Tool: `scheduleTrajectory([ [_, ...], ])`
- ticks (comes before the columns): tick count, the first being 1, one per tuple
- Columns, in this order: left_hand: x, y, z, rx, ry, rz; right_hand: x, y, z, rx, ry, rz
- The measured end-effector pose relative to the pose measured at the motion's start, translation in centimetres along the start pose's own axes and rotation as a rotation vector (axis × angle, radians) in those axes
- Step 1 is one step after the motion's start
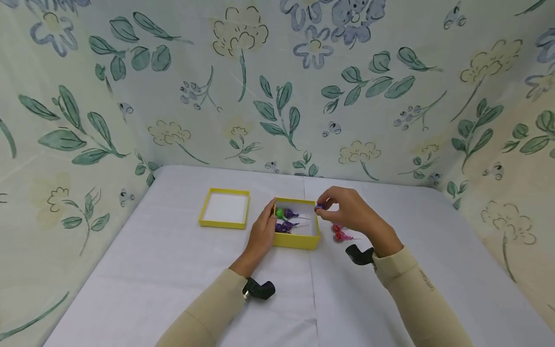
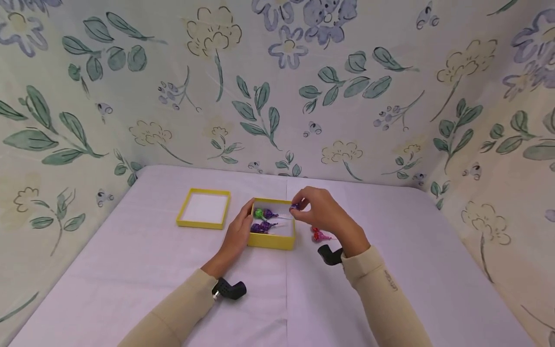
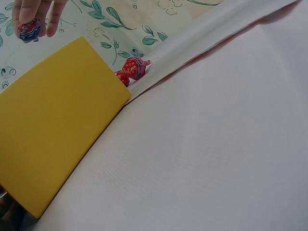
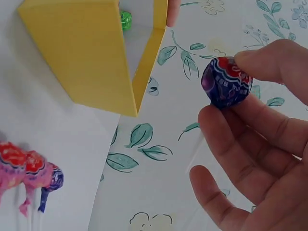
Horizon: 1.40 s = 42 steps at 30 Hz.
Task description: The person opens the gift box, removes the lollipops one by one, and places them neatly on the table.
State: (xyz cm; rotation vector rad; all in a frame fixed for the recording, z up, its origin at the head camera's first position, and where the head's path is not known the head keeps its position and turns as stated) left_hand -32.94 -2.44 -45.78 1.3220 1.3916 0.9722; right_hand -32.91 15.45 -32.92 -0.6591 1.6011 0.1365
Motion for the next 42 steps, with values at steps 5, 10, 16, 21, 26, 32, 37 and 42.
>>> scheduleTrajectory([
  [5, -0.2, 0.2, -0.2, 0.02, 0.01, -0.029, -0.1, 1.9, 1.7, 0.144, 0.008, -0.01],
  [10, -0.5, 0.3, -0.3, 0.034, 0.023, -0.043, 0.4, 3.6, 3.3, 0.225, 0.014, -0.019],
  [16, -0.6, 0.2, -0.3, 0.022, 0.022, -0.035, 2.0, 5.6, 5.1, 0.317, -0.009, -0.006],
  [21, -0.5, 0.4, -0.4, 0.03, 0.019, -0.024, 3.4, 6.6, 6.2, 0.358, -0.009, 0.008],
  [26, -0.5, 0.3, -0.4, 0.025, 0.024, -0.022, 5.0, 7.4, 6.9, 0.388, -0.031, -0.004],
  [32, -0.2, 0.0, -0.2, 0.014, 0.014, -0.011, 6.3, 7.9, 7.3, 0.426, -0.046, 0.008],
  [37, -0.1, 0.1, -0.2, 0.026, 0.015, -0.008, 6.4, 8.3, 7.4, 0.45, -0.039, 0.011],
  [42, 0.1, 0.1, -0.2, 0.025, 0.012, -0.017, 6.3, 8.4, 7.5, 0.462, -0.044, 0.004],
])
Point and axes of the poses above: each hand's wrist, its own z-axis away from the middle knuckle, its own x-axis out of the palm, y = z × x, the point moved 9 cm from there along -z, towards the middle knuckle, and after that the axes turned 9 degrees about z, right-handed, at the moved point
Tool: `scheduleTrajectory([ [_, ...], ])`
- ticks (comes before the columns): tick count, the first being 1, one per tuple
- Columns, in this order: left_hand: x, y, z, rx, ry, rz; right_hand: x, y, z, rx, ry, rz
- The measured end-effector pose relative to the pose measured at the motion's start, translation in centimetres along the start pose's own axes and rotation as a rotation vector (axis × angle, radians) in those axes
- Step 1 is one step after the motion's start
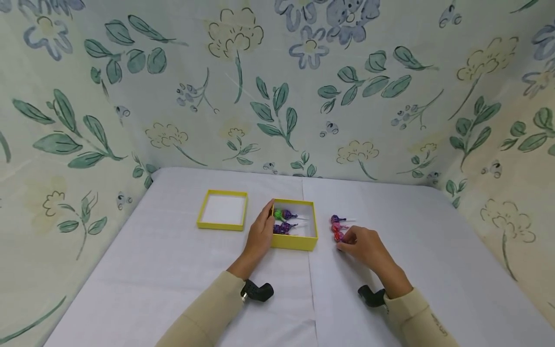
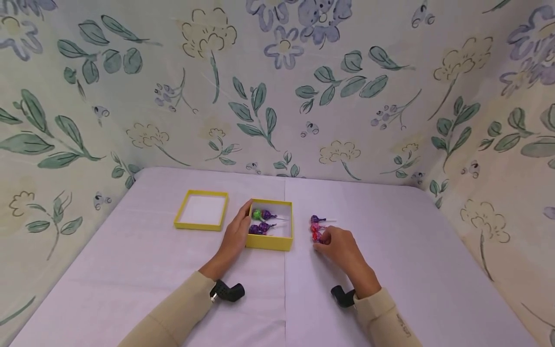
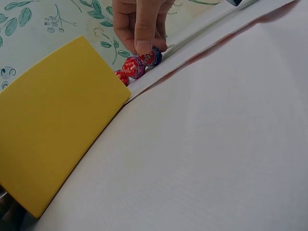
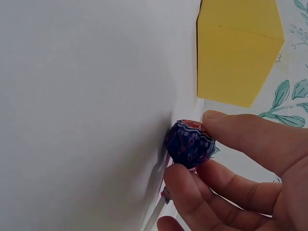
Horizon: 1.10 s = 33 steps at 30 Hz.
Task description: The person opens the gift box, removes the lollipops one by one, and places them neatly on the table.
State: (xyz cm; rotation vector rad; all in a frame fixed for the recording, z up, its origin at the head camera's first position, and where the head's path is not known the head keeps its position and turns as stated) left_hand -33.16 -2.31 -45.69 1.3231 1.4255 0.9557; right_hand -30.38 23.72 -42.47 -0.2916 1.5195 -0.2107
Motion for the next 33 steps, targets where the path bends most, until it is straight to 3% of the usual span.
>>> scheduleTrajectory([
  [15, -0.1, 0.1, 0.2, -0.015, -0.001, -0.011, -1.9, -1.4, 0.3, -0.032, 0.026, -0.002],
  [24, -0.1, -0.2, 0.1, -0.017, -0.006, 0.013, -3.3, -4.9, -0.3, -0.11, 0.037, -0.032],
  [33, 0.0, -0.1, 0.2, 0.008, -0.007, 0.016, -3.5, -9.1, -1.1, -0.262, 0.072, -0.088],
])
Point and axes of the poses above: each hand's wrist, its own z-axis away from the middle knuckle, its own x-axis out of the palm, y = z × x, the point moved 9 cm from there along -z, towards the middle knuckle, and after that the axes turned 9 degrees about z, right-handed, at the moved point
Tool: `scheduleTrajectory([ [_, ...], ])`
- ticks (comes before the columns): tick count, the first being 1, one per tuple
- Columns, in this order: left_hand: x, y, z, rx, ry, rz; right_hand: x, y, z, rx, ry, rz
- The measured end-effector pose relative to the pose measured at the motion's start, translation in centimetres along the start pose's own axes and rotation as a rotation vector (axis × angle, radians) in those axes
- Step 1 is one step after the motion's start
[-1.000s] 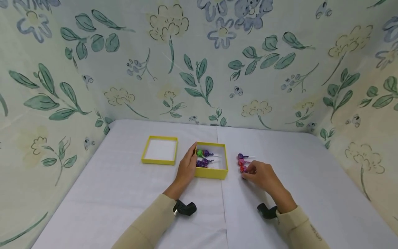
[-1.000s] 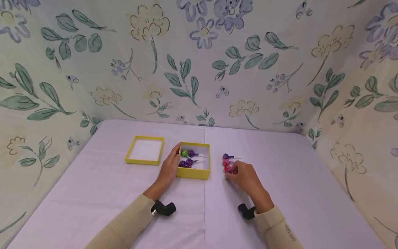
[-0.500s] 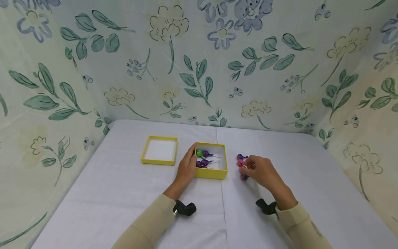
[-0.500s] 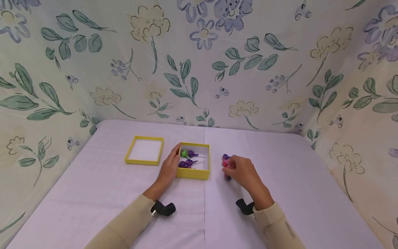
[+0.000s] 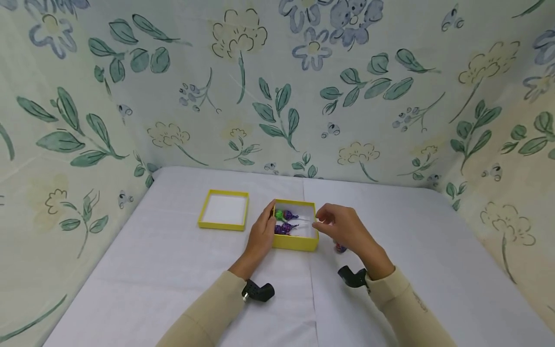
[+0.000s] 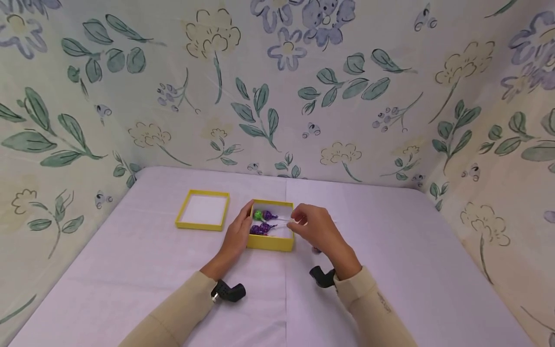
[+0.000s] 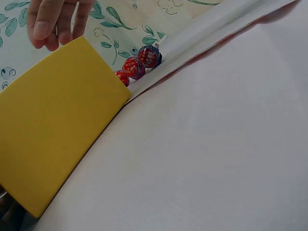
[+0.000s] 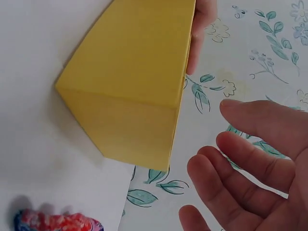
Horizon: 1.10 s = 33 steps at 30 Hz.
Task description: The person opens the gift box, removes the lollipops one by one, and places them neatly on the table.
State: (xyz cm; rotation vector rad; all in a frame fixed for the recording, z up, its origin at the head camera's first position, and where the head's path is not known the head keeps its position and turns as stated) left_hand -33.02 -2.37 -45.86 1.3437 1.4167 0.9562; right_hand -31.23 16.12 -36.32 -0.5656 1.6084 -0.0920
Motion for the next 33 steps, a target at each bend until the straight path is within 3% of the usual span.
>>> scheduleTrajectory([
  [9, 0.1, -0.3, 0.1, -0.028, -0.006, -0.009, 2.0, -2.2, -1.7, -0.097, -0.043, -0.035],
  [19, 0.0, -0.2, 0.0, -0.019, -0.005, -0.019, 4.7, -3.9, -4.1, -0.207, -0.153, -0.063],
  [25, 0.1, -0.1, 0.1, -0.019, -0.005, -0.018, 6.2, -4.1, -4.6, -0.212, -0.217, -0.051],
  [33, -0.2, 0.1, 0.0, -0.016, 0.001, -0.036, 7.3, -4.5, -5.4, -0.209, -0.252, 0.05],
])
Point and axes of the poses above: each hand's wrist, its own z-axis away from the middle knuckle, its own x-axis out of the palm, y = z × x, the point moved 9 cm from there along -z, towards the middle knuckle, and after that the axes turned 9 degrees about z, right-handed, at the moved point
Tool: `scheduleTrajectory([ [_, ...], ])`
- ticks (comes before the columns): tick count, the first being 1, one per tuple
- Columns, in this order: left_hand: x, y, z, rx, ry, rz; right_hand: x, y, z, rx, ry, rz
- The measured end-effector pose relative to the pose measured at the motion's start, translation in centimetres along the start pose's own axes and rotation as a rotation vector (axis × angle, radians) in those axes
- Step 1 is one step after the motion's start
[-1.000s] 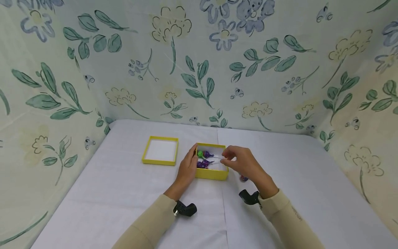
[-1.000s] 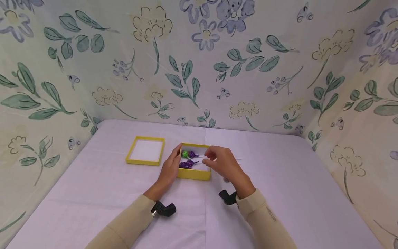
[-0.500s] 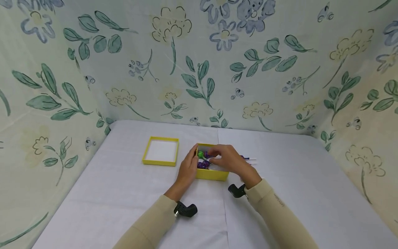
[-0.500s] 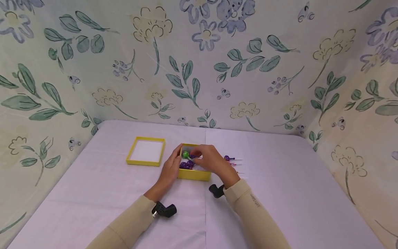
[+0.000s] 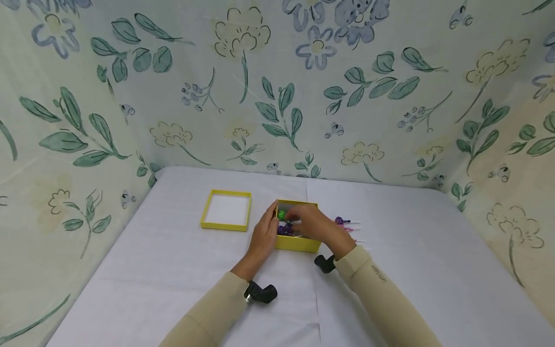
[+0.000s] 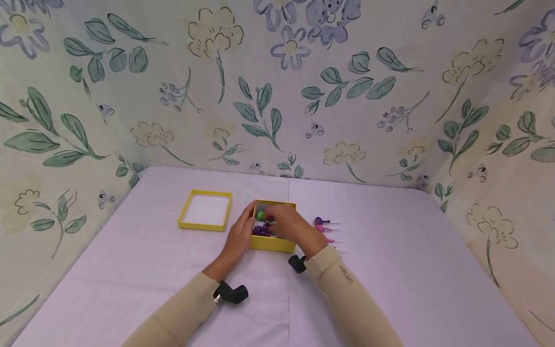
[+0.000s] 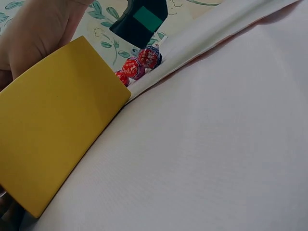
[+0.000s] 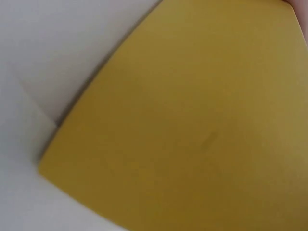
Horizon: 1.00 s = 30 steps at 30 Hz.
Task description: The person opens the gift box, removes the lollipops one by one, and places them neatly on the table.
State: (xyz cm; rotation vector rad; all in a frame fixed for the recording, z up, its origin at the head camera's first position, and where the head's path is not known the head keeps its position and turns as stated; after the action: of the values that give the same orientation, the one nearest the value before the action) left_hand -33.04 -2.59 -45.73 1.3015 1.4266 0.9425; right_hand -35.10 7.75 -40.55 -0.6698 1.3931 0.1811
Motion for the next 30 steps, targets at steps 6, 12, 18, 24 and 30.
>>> scheduleTrajectory([
  [6, 0.0, 0.0, 0.2, -0.003, -0.004, 0.012, 0.7, -0.3, -0.4, -0.05, -0.029, 0.11],
  [12, -0.1, 0.0, 0.1, 0.001, 0.0, 0.006, 1.0, -0.2, -0.7, -0.042, -0.046, 0.142],
  [18, -0.1, -0.2, 0.0, -0.005, 0.003, 0.011, 1.1, 0.0, -0.8, -0.019, -0.064, 0.142],
  [24, 0.1, -0.4, -0.1, -0.002, -0.002, 0.012, 0.6, -0.2, -0.4, -0.051, -0.04, 0.108],
  [30, 0.0, -0.1, -0.1, 0.028, 0.012, -0.001, -0.9, -1.2, 0.6, -0.127, 0.034, 0.017],
])
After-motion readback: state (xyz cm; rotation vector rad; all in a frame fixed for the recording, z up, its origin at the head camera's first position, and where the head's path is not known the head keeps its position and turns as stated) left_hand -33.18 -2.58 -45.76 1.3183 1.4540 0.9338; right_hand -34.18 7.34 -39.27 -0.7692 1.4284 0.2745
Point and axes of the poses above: each hand's wrist, its own z-axis away from the middle knuckle, its own x-axis out of the palm, y = z × x, the point moved 9 cm from there along -z, towards the middle knuckle, and after that the axes turned 9 degrees about z, right-handed, at the moved point
